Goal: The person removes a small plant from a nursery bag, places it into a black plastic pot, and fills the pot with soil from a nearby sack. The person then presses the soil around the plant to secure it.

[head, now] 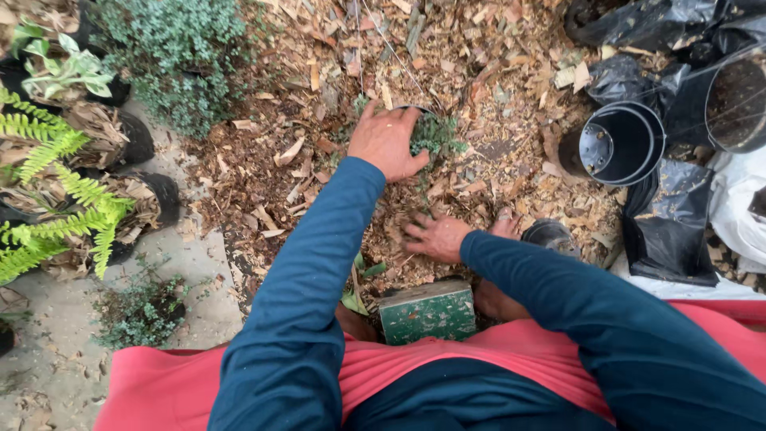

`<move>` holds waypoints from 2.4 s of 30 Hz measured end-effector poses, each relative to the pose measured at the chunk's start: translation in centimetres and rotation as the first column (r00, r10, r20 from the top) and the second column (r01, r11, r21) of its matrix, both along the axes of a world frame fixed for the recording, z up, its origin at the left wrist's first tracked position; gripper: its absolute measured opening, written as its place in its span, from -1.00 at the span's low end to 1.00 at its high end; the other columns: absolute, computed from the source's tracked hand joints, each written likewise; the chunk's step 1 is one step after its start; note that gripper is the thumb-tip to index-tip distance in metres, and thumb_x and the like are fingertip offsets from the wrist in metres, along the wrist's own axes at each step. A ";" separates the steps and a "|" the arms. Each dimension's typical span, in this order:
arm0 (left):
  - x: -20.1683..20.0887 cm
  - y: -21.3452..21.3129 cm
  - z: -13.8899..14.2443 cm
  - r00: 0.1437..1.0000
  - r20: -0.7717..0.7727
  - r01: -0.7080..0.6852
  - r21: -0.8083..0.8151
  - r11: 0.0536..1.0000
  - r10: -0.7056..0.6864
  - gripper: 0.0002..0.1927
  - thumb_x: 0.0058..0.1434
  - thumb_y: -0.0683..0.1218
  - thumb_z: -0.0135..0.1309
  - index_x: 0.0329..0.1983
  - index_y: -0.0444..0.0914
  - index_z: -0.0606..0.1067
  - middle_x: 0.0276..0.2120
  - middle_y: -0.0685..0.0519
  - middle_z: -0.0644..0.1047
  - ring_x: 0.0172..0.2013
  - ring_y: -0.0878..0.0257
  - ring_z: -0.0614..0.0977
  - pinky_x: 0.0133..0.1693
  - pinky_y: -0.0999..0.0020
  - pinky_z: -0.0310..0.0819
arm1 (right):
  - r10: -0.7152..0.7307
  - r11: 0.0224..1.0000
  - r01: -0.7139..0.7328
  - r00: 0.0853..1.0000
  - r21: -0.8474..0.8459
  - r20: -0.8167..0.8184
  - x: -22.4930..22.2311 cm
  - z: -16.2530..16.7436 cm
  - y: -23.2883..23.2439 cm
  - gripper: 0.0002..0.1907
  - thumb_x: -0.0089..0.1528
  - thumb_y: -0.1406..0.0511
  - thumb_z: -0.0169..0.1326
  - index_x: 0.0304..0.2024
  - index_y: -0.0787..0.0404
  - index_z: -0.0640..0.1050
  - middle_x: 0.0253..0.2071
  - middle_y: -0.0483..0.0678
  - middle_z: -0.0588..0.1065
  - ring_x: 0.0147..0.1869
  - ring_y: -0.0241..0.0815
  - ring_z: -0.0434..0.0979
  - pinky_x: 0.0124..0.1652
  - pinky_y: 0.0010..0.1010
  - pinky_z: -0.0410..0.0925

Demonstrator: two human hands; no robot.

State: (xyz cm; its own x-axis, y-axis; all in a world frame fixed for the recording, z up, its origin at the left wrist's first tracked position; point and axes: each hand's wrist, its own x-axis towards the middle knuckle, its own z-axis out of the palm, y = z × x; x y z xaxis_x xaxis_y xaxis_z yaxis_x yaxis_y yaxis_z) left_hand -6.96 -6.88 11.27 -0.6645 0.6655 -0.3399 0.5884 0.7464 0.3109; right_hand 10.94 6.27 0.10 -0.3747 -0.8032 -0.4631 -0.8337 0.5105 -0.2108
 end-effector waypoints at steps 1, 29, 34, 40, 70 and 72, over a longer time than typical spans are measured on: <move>0.1 0.1 0.0 1.000 0.023 0.002 0.007 1.000 -0.002 -0.19 0.12 0.31 0.10 0.32 -0.25 0.37 0.08 -0.23 0.53 0.09 -0.09 0.57 0.38 -0.10 -0.04 | 0.070 0.997 -0.071 0.994 -0.013 -0.082 0.2 0.2 0.5 -0.17 0.27 -0.01 0.17 0.53 -0.13 0.17 0.51 0.16 0.15 0.50 0.29 0.16 0.31 0.34 0.09; 6.1 -0.5 -6.1 0.928 -0.367 0.048 -0.065 0.997 -0.068 0.04 -0.01 0.22 0.34 0.46 -0.30 0.21 0.26 -0.15 0.40 -0.06 -0.11 0.58 -0.15 -0.01 0.60 | -0.807 0.537 0.826 0.446 0.169 0.388 -20.6 17.8 10.6 -0.51 0.28 0.28 0.11 0.28 0.03 0.46 0.10 0.04 0.58 0.19 0.00 0.55 0.27 -0.02 0.35; 6.4 -0.3 -7.2 0.909 -0.410 0.045 -0.079 0.996 -0.074 -0.12 0.01 0.20 0.30 0.34 -0.26 0.34 0.10 -0.10 0.48 -0.08 -0.10 0.58 -0.17 0.03 0.61 | -0.663 0.710 0.691 0.593 0.135 0.457 -23.2 16.7 3.8 -0.41 0.22 0.30 0.17 0.31 -0.13 0.43 0.09 -0.03 0.58 0.14 -0.07 0.58 0.20 -0.16 0.35; 6.5 -0.4 -7.9 0.901 -0.434 0.009 -0.013 1.000 -0.014 -0.27 0.06 0.13 0.26 0.28 -0.23 0.43 -0.05 -0.01 0.52 -0.16 0.01 0.55 -0.22 0.10 0.59 | -0.494 0.856 0.516 0.837 -0.039 0.234 -23.5 12.9 1.3 -0.31 0.05 0.29 0.35 0.25 -0.09 0.50 0.20 -0.01 0.47 0.11 0.06 0.52 0.14 -0.13 0.36; 3.5 0.6 0.2 0.938 -0.319 -0.020 0.347 0.938 0.138 -0.24 0.10 0.26 0.19 0.24 -0.31 0.42 0.16 -0.22 0.44 0.17 -0.10 0.42 0.21 -0.09 0.27 | -0.679 0.732 0.680 0.721 -0.049 -0.141 -16.5 0.9 10.2 -0.18 -0.03 0.37 0.14 0.35 0.00 0.39 0.42 0.17 0.21 0.48 0.23 0.11 0.15 -0.01 0.35; 3.8 2.4 0.6 0.928 -0.371 0.076 0.307 0.949 0.046 -0.24 0.11 0.24 0.19 0.26 -0.30 0.42 0.19 -0.22 0.43 0.24 -0.09 0.39 0.31 -0.10 0.14 | -0.619 0.784 0.621 0.783 0.006 -0.069 -13.5 0.0 11.7 -0.29 0.09 0.14 0.15 0.30 0.12 0.38 0.39 0.14 0.24 0.51 0.16 0.15 0.23 -0.03 0.35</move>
State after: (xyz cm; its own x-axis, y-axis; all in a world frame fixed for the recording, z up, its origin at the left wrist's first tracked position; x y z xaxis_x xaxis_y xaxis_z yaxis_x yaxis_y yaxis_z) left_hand -3.17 -4.52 11.83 -0.6901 0.7074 0.1529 0.7163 0.6375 0.2837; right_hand -2.59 17.94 0.15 -0.8149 -0.3761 -0.4410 -0.3463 0.9261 -0.1499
